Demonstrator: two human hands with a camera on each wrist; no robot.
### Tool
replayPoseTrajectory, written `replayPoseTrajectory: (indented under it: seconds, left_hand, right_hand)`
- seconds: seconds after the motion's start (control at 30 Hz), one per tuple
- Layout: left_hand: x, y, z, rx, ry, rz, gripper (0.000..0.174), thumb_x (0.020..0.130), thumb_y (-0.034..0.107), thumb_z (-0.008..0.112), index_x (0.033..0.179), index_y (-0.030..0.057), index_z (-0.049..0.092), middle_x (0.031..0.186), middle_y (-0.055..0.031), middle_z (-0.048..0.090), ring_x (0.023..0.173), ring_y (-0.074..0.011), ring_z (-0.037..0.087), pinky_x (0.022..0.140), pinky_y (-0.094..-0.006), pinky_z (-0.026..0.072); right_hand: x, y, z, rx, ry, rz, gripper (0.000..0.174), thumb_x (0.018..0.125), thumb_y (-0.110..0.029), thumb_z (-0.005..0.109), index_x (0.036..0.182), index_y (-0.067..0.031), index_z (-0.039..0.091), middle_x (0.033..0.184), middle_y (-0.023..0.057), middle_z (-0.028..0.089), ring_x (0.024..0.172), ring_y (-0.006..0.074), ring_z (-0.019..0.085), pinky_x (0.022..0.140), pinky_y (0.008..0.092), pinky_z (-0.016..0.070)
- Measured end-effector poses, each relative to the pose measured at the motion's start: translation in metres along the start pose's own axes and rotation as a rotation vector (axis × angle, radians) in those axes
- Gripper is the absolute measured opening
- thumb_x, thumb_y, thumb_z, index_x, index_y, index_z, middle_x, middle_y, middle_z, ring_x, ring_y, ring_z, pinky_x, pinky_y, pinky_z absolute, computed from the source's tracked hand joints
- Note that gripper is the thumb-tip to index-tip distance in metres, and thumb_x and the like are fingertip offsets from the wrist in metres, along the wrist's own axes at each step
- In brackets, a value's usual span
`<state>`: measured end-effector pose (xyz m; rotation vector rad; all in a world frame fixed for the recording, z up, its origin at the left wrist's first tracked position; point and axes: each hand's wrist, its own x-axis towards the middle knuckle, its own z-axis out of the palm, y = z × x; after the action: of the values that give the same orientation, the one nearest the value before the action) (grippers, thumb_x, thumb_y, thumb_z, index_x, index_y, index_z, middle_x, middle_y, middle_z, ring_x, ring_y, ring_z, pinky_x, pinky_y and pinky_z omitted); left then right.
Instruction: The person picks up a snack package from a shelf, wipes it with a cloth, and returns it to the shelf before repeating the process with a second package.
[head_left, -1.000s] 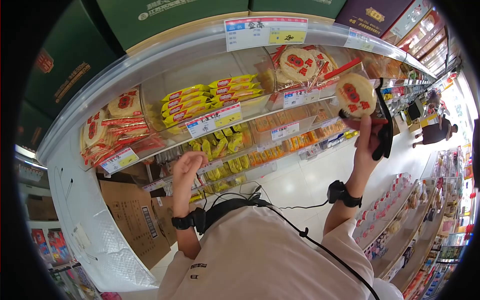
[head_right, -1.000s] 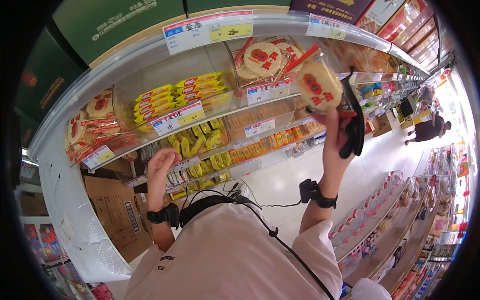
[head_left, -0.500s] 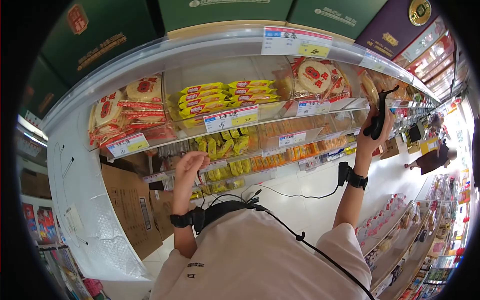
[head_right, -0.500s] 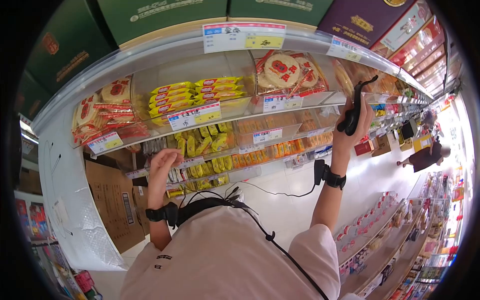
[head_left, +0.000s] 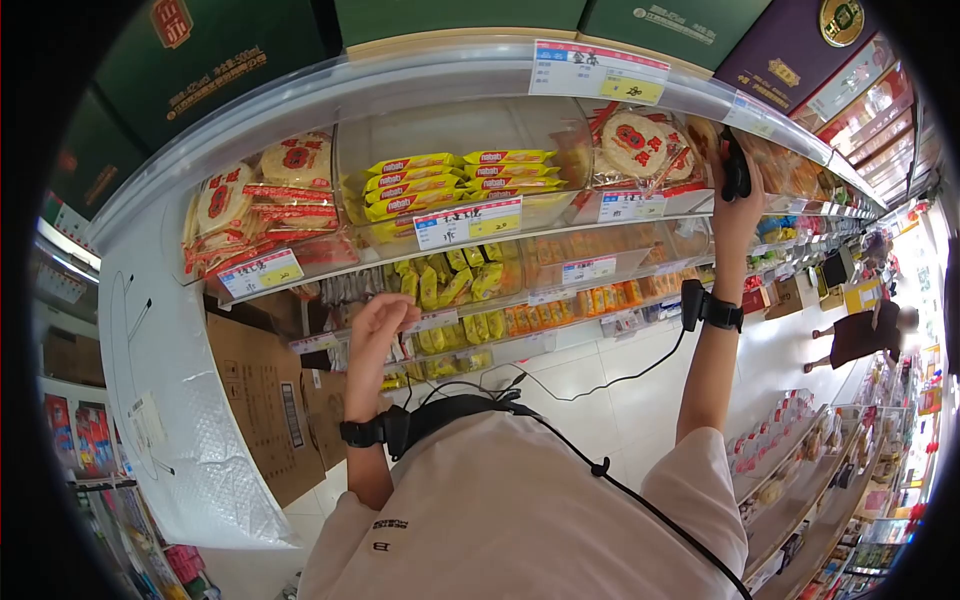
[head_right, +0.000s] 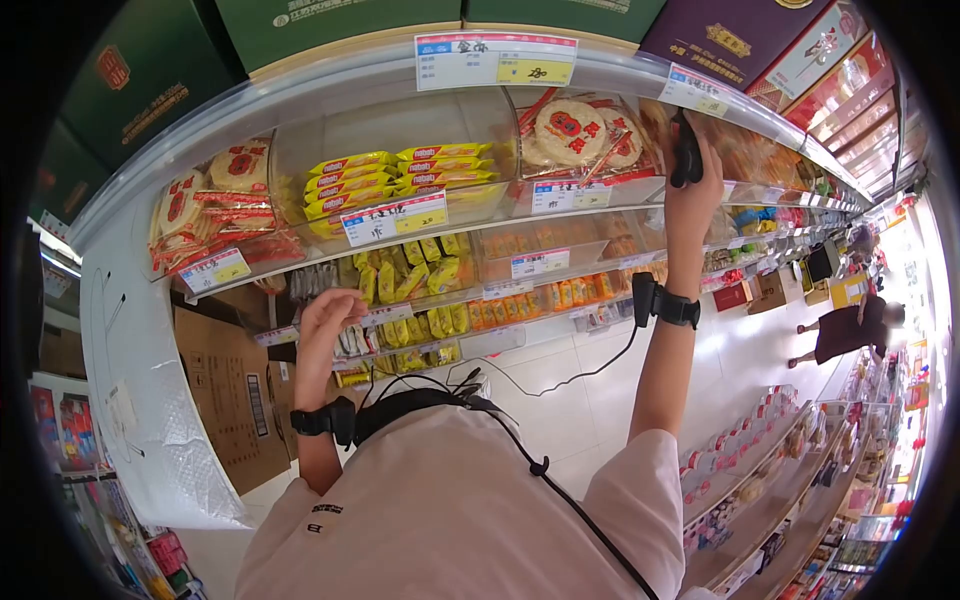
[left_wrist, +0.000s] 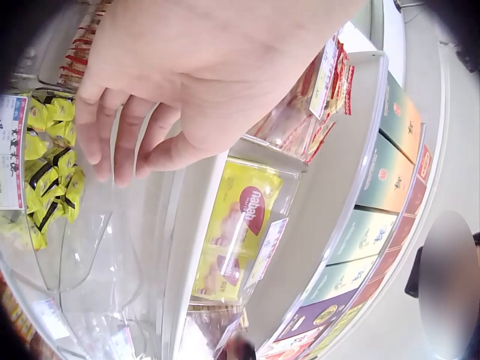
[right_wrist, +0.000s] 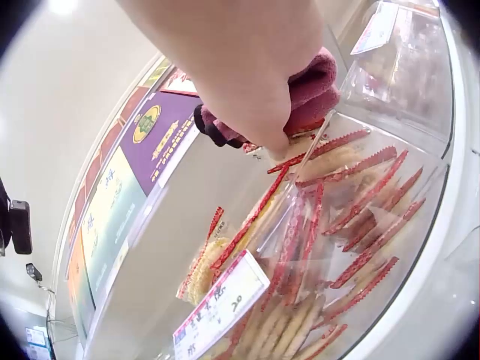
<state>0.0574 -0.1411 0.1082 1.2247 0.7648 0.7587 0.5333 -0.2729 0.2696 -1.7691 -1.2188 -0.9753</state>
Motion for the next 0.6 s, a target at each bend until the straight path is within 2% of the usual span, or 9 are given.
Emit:
replayPoseTrajectory:
  seconds: [0.1,0.2,0.3,0.4,0.5,0.6]
  left_hand:
    - [-0.002,-0.001,-0.003,0.007,0.024,-0.002,0.023,0.100,0.021,0.058,0.110,0.0019,0.067,0.094,-0.0054,0.070,0.091,-0.0128,0.066,0.084,-0.0277,0.0506]
    - [-0.001,0.000,-0.006,0.018,0.033,-0.002,0.023,0.100,0.021,0.057,0.109,0.0018,0.067,0.094,-0.0055,0.070,0.091,-0.0130,0.066,0.084,-0.0279,0.0509]
    - [0.001,-0.002,-0.011,0.019,0.044,-0.013,0.023,0.100,0.020,0.057,0.110,0.0018,0.067,0.094,-0.0057,0.070,0.090,-0.0132,0.067,0.083,-0.0282,0.0512]
    - [0.003,-0.002,-0.013,0.017,0.044,-0.025,0.023,0.100,0.020,0.057,0.110,0.0018,0.067,0.094,-0.0059,0.070,0.090,-0.0132,0.067,0.083,-0.0283,0.0514]
    - [0.003,-0.001,-0.011,0.024,0.039,-0.028,0.023,0.100,0.020,0.056,0.110,0.0018,0.067,0.095,-0.0060,0.070,0.090,-0.0134,0.067,0.084,-0.0285,0.0515]
    - [0.001,0.003,-0.006,0.032,0.038,-0.032,0.023,0.101,0.020,0.056,0.109,0.0018,0.067,0.095,-0.0061,0.070,0.091,-0.0137,0.067,0.085,-0.0288,0.0515]
  right_hand:
    - [0.002,-0.003,-0.002,0.067,-0.044,-0.029,0.025,0.091,-0.015,0.071,0.112,-0.0021,0.068,0.095,0.0122,0.071,0.085,0.0256,0.068,0.078,0.0318,0.0508]
    - [-0.004,-0.006,-0.004,0.189,-0.075,0.068,0.025,0.093,-0.017,0.070,0.112,-0.0016,0.068,0.093,0.0101,0.070,0.083,0.0207,0.066,0.075,0.0283,0.0495]
    - [-0.009,-0.009,-0.007,0.138,-0.049,0.062,0.025,0.093,-0.016,0.071,0.112,-0.0005,0.068,0.094,0.0079,0.069,0.082,0.0173,0.064,0.073,0.0263,0.0484]
    - [-0.011,-0.020,-0.011,0.070,0.015,-0.024,0.027,0.091,-0.013,0.072,0.115,0.0007,0.067,0.097,0.0062,0.068,0.082,0.0145,0.063,0.072,0.0267,0.0482]
    - [-0.014,-0.014,-0.008,0.049,0.020,-0.043,0.029,0.090,-0.010,0.072,0.116,0.0014,0.065,0.102,0.0060,0.067,0.085,0.0127,0.063,0.074,0.0259,0.0487]
    - [-0.013,-0.010,-0.010,0.179,-0.131,0.106,0.027,0.090,-0.009,0.071,0.115,-0.0011,0.066,0.105,0.0127,0.064,0.093,0.0267,0.065,0.080,0.0320,0.0502]
